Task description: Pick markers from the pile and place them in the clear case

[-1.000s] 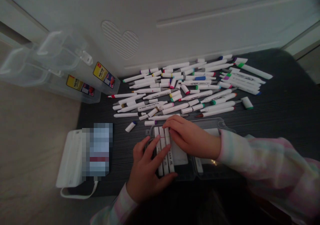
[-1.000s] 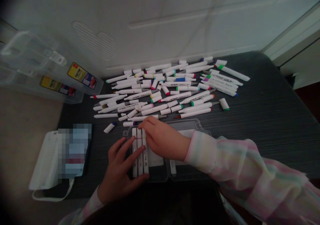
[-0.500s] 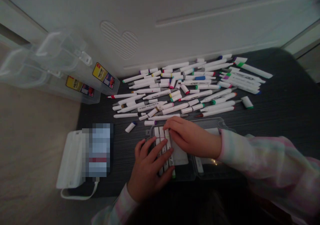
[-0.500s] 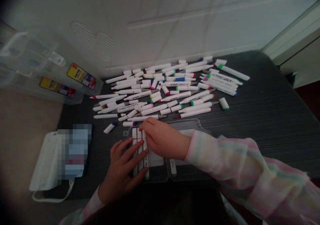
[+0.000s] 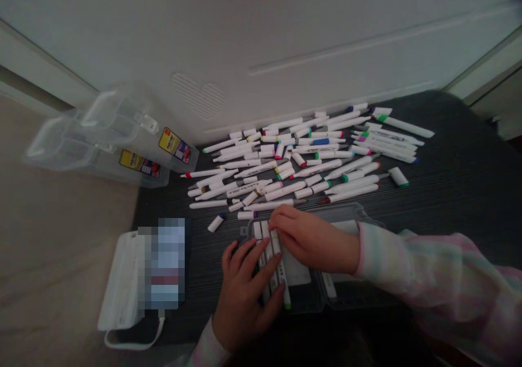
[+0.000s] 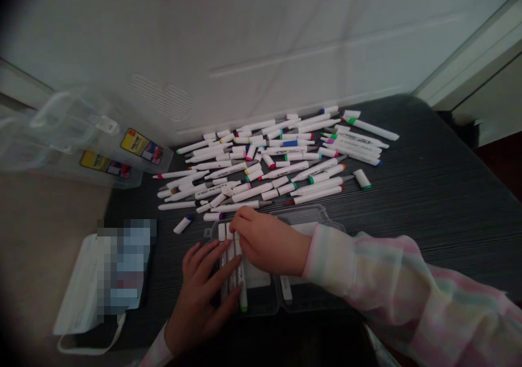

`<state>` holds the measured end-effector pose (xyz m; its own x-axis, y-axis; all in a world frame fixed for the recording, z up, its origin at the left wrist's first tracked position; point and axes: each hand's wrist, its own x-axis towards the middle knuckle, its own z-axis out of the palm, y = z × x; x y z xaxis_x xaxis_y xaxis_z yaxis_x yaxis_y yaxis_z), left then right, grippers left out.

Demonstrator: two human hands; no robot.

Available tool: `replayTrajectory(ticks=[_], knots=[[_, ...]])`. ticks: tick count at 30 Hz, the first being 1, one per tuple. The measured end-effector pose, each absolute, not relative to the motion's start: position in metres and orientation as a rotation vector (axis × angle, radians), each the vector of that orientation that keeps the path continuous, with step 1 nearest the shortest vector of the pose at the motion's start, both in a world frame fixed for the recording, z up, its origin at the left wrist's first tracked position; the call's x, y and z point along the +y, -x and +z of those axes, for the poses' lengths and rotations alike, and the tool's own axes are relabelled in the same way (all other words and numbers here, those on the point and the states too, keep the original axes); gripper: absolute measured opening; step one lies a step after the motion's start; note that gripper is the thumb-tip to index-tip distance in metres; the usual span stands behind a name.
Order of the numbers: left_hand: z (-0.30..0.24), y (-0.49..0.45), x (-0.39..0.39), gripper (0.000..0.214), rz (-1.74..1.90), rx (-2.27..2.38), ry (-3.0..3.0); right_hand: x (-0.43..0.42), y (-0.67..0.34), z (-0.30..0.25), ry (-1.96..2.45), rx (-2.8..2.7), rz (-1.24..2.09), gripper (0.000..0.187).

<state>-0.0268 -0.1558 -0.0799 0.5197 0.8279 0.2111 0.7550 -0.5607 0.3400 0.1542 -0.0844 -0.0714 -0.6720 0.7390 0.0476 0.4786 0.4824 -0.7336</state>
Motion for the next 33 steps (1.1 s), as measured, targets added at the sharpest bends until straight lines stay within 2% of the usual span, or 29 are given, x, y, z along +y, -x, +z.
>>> replayTrajectory(ticks=[3,12,33], knots=[[-0.076,0.031,-0.147,0.037,0.507,1.344,-2.584,-0.085,-0.153,-0.072,1.004,-2.375,1.009,0.021],[-0.078,0.019,-0.108,0.015,0.853,1.514,-2.384,-0.084,-0.154,-0.072,0.988,-2.272,1.046,0.022],[-0.079,0.017,-0.106,0.015,0.671,1.584,-2.298,-0.082,-0.154,-0.073,0.984,-2.206,1.062,0.023]])
